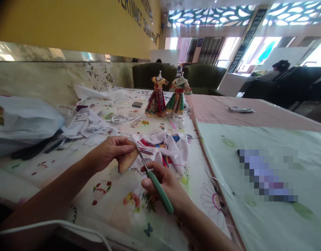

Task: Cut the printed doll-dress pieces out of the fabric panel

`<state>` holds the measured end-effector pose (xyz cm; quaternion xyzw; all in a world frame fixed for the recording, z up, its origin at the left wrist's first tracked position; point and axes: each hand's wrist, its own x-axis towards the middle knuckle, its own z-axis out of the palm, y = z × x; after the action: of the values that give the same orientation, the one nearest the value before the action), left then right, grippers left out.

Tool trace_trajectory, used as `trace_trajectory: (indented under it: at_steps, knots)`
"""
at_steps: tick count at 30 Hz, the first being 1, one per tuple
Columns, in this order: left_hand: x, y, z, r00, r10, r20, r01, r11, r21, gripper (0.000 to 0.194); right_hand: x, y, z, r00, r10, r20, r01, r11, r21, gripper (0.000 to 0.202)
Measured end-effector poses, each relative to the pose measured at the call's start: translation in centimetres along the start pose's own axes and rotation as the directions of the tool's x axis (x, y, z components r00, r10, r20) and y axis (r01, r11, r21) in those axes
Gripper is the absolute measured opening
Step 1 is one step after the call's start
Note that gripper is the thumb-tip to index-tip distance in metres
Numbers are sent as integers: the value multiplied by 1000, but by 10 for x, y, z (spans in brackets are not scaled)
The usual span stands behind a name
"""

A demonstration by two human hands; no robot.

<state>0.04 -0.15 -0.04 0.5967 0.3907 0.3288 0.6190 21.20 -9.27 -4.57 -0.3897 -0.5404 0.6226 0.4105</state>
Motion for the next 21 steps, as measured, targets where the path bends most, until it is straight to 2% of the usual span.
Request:
trace_trajectory:
  at_steps: [5,21]
  knots:
    - [0,-4,3,1000,-11,-21,11,1000,0,31,0,4,2,1000,12,-1,-12,998,57,64]
    - [-1,-5,5,1000,-16,-1,16,1000,-5,30,-1,2,4,999,31,-12,-30,997,72,59]
